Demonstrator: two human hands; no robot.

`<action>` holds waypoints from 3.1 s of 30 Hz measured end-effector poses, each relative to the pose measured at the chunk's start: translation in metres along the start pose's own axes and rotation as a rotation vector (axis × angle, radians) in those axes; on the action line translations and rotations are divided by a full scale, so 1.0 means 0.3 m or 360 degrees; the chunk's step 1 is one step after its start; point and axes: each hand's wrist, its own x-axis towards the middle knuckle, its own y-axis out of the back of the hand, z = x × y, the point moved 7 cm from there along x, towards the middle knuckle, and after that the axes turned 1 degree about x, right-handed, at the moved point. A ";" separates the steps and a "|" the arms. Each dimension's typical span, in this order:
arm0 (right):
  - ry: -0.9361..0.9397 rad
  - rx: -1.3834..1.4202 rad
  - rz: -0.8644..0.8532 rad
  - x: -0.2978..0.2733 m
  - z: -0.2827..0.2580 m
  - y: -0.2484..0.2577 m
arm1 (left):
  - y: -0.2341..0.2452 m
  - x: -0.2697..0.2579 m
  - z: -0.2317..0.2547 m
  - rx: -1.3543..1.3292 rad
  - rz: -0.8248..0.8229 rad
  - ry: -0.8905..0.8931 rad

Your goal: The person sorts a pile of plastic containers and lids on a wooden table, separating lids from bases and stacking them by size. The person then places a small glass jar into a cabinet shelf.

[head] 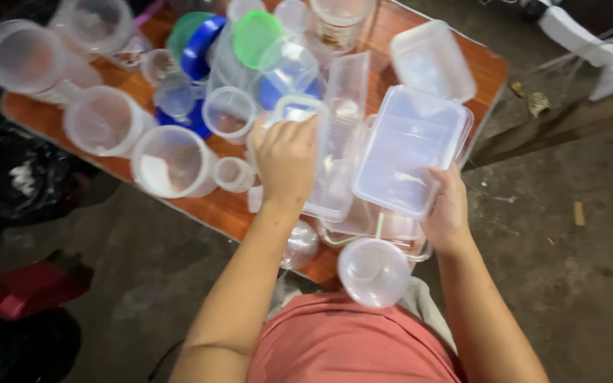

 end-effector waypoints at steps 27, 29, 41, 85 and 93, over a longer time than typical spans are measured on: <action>-0.0111 0.0082 0.0125 0.282 -0.260 0.610 | -1.028 0.140 0.304 0.0156 -0.1572 -0.0523; -0.0129 0.0079 -0.0013 0.312 -0.273 0.578 | -0.869 0.184 0.361 -0.0137 -0.0863 -0.0785; -0.0314 0.0084 -0.0297 0.320 -0.152 0.398 | -0.204 -0.101 -0.067 0.0721 -0.0622 0.0811; -0.0104 -0.0197 -0.0565 0.140 -0.005 0.044 | -0.325 -0.154 0.060 -0.0828 -0.0390 0.1197; -0.0205 -0.0243 -0.0569 0.162 0.026 0.079 | -0.363 -0.194 0.029 -0.1427 -0.0250 0.1461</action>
